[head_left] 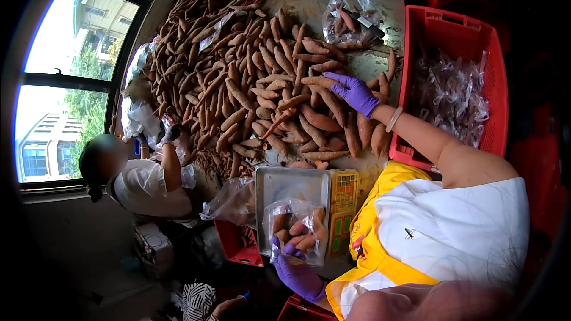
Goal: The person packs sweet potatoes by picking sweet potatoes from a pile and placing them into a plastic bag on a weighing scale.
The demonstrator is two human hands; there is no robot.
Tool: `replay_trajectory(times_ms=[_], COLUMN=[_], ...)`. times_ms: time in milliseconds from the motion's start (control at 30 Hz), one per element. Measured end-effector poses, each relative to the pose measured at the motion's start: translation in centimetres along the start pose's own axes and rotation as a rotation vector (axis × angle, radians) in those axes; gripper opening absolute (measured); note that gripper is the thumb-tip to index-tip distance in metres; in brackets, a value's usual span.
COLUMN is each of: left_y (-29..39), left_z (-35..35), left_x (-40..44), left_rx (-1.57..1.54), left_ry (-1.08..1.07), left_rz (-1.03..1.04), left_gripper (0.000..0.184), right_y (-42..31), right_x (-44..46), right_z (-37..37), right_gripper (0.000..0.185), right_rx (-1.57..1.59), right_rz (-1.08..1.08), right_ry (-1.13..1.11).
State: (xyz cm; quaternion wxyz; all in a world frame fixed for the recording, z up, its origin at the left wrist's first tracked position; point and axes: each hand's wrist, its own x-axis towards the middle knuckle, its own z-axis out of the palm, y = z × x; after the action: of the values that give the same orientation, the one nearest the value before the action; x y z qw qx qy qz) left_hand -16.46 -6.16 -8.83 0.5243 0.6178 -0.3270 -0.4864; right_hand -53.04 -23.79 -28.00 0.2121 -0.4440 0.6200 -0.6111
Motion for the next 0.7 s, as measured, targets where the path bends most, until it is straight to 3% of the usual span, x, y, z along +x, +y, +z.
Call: replay_trajectory(times_ms=[133,267,400,467,533,600,700], left_y=[0.6,0.8,-0.1,-0.6,-1.0,-1.3,-0.1], left_z=[0.9,1.0,-0.6,-1.5,-2.5,-3.5,-1.5], left_x=[0.2,0.2,0.0,0.2,0.9,1.7,1.8], left_rx=[-0.013,-0.038,-0.048,-0.067,-0.081,0.034,-0.039], left_ry=[-0.061,-0.079,-0.009,0.031,0.054,0.030,0.114], left_rz=[-0.019,-0.031,-0.022,-0.037,-0.044,-0.176,-0.155], left_gripper=[0.050,0.050,0.048,0.048,0.048,0.054,0.050], right_y=[0.4,0.6,-2.3,1.6,1.7,1.8,3.6], right_x=[1.6,4.3,7.9,11.0,13.6,15.6,19.6], right_z=[-0.5,1.3,3.6,6.2,8.2,9.2,11.7], right_gripper=[0.041,0.046,0.048,0.048,0.045,0.043,0.048], right_rx=[-0.172,-0.299,0.207,0.102,0.180,-0.025,-0.162], right_rz=[0.007,-0.209,0.137,-0.074,-0.090,-0.152,-0.141], right_ry=[-0.059,0.012,-0.114,-0.089,-0.085,-0.070,-0.083])
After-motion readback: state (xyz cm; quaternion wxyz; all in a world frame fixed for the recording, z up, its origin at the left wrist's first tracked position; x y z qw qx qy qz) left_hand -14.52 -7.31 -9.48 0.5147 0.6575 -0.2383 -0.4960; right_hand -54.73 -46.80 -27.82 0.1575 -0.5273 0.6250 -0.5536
